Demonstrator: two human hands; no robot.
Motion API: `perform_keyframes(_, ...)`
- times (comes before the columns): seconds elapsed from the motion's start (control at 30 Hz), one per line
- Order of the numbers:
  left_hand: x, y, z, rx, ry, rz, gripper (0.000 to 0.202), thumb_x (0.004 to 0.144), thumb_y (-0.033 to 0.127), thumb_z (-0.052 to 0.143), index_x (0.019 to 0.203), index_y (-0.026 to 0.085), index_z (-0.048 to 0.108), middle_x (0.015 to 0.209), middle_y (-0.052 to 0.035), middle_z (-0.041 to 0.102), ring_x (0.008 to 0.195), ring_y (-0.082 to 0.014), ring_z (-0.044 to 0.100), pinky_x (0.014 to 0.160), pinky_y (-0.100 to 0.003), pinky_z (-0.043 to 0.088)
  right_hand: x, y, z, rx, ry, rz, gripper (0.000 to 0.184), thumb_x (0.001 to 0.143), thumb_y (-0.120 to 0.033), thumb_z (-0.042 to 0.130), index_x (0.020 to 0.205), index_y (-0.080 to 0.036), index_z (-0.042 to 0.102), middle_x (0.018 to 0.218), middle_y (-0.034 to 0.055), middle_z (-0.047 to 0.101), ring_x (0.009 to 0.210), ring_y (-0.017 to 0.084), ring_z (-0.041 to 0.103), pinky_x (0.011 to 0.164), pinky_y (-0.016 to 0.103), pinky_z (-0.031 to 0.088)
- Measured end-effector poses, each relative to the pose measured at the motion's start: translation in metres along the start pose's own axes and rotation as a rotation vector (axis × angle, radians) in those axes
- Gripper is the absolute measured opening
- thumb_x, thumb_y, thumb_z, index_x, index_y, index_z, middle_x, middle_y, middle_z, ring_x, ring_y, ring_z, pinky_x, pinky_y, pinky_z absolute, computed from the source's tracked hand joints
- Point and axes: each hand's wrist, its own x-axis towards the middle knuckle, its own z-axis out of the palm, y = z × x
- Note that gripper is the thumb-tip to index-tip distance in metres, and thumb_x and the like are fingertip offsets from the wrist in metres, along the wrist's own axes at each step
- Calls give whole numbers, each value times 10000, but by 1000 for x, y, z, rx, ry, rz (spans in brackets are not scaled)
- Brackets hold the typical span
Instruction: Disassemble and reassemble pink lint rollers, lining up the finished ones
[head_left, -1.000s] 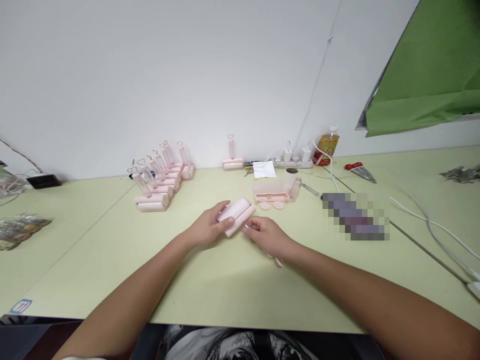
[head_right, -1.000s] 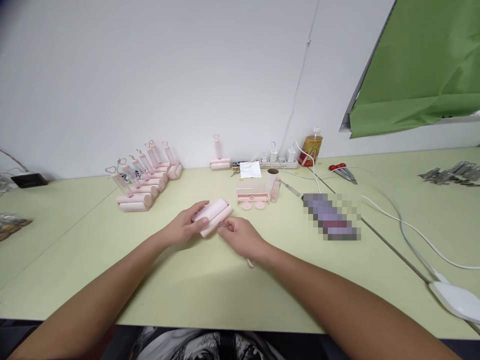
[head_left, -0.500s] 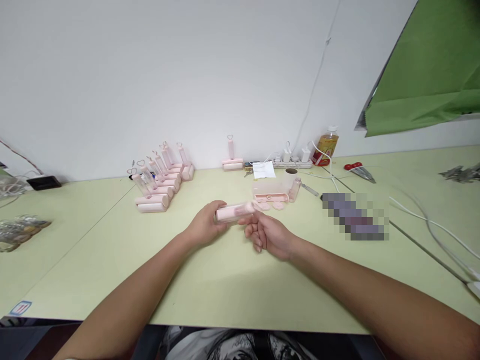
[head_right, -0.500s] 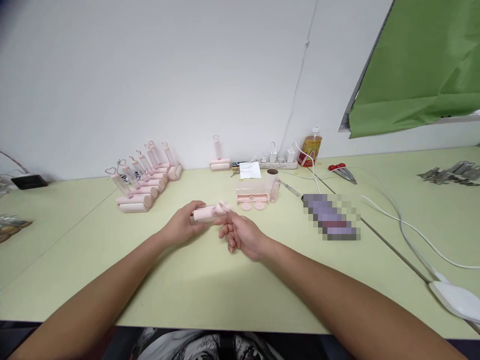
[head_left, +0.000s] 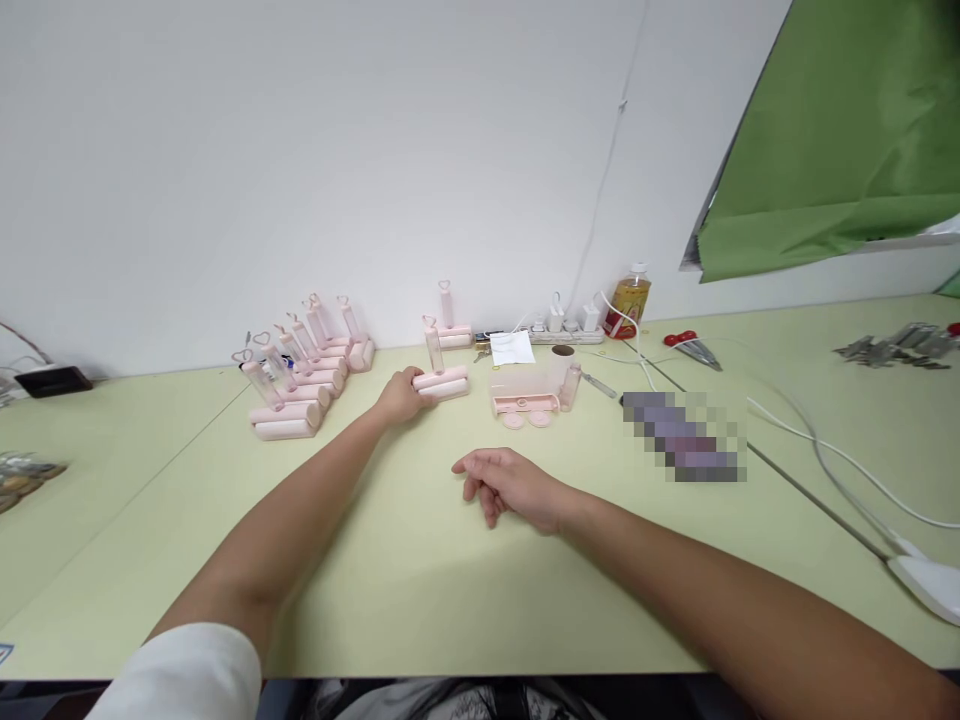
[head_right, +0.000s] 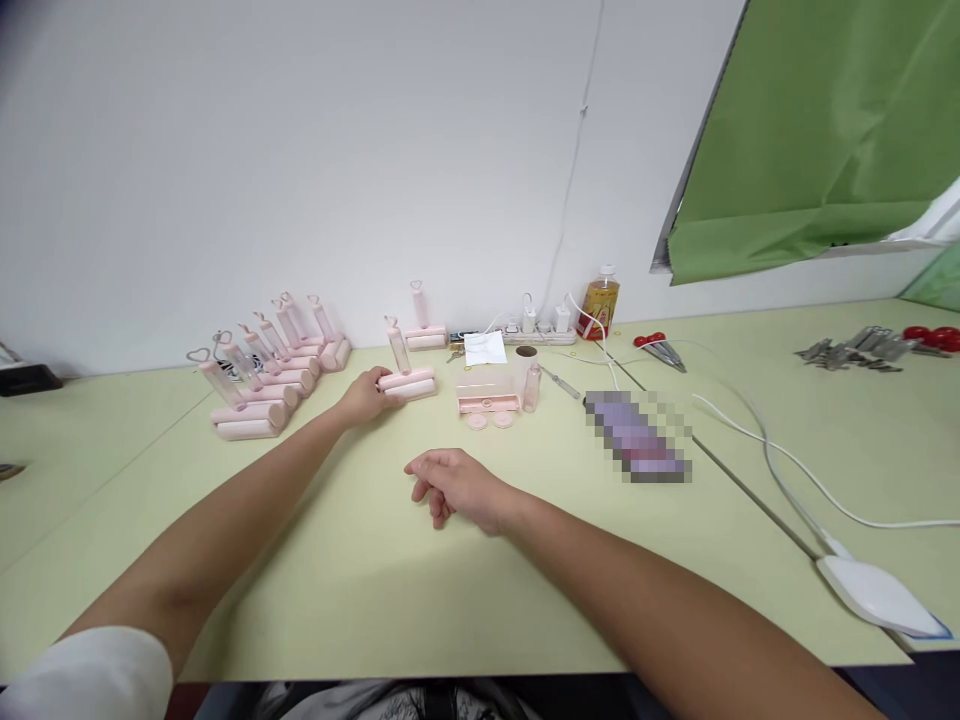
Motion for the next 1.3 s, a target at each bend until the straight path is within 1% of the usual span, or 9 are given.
perform_keyframes(0.17, 52, 4, 13, 55, 35, -31, 595, 648, 341, 734, 1194, 196, 545, 1171, -118, 633, 990, -267, 614, 743, -285, 435, 0, -1, 1, -25, -20, 16, 264, 869, -397, 575, 978, -159, 613, 773, -5, 619, 449, 58, 542, 447, 203, 454)
perform_keyframes(0.27, 75, 6, 18, 84, 56, -64, 687, 650, 344, 737, 1263, 173, 478, 1243, -153, 600, 1060, -286, 593, 769, -292, 430, 0, -1, 1, -33, -34, 17, 238, 875, -379, 567, 961, -161, 611, 773, -4, 618, 456, 59, 545, 455, 205, 455)
perform_keyframes(0.37, 91, 9, 20, 119, 69, -83, 729, 636, 346, 752, 1274, 171, 446, 1259, -166, 592, 1094, -298, 580, 792, -305, 427, 1, 1, 1, -51, -43, 12, 231, 885, -373, 555, 970, -166, 613, 802, 4, 629, 460, 58, 558, 470, 207, 452)
perform_keyframes(0.53, 106, 13, 23, 165, 89, -104, 678, 669, 360, 726, 1255, 188, 431, 1230, -165, 607, 1060, -317, 600, 780, -338, 437, 1, 1, 1, -29, -56, 19, 211, 873, -357, 572, 961, -170, 611, 802, 3, 624, 481, 55, 550, 470, 198, 456)
perform_keyframes(1.0, 112, 20, 33, 200, 154, -182, 678, 688, 410, 704, 1255, 180, 411, 1167, -185, 638, 1087, -351, 595, 837, -405, 435, 1, -3, 4, -24, -56, 36, 146, 865, -284, 572, 946, -170, 613, 804, 7, 620, 490, 63, 561, 474, 205, 480)
perform_keyframes(1.1, 105, 18, 38, 198, 185, -206, 770, 720, 435, 669, 1349, 168, 314, 1218, -197, 609, 1141, -351, 564, 879, -426, 423, 0, -3, 4, -22, -56, 35, 140, 863, -273, 567, 943, -167, 613, 802, 8, 617, 492, 62, 561, 475, 203, 484)
perform_keyframes(1.17, 96, 15, 41, 205, 221, -233, 808, 748, 452, 628, 1393, 145, 251, 1314, -219, 534, 1218, -355, 502, 933, -451, 400, 1, -2, 4, -22, -59, 29, 151, 859, -278, 569, 951, -167, 614, 805, 7, 615, 500, 63, 568, 481, 200, 486)
perform_keyframes(1.23, 85, 11, 43, 220, 248, -257, 803, 765, 459, 592, 1405, 128, 240, 1388, -229, 454, 1275, -357, 440, 982, -468, 371, 1, 0, 4, -17, -58, 18, 162, 851, -286, 574, 956, -168, 613, 809, 7, 611, 508, 67, 571, 489, 207, 490)
perform_keyframes(1.3, 72, 8, 42, 241, 253, -259, 777, 771, 462, 571, 1403, 129, 266, 1408, -217, 428, 1292, -351, 419, 1006, -464, 359, 2, 3, 4, -21, -47, 3, 168, 848, -293, 568, 958, -173, 608, 817, 9, 608, 514, 76, 564, 495, 226, 496)
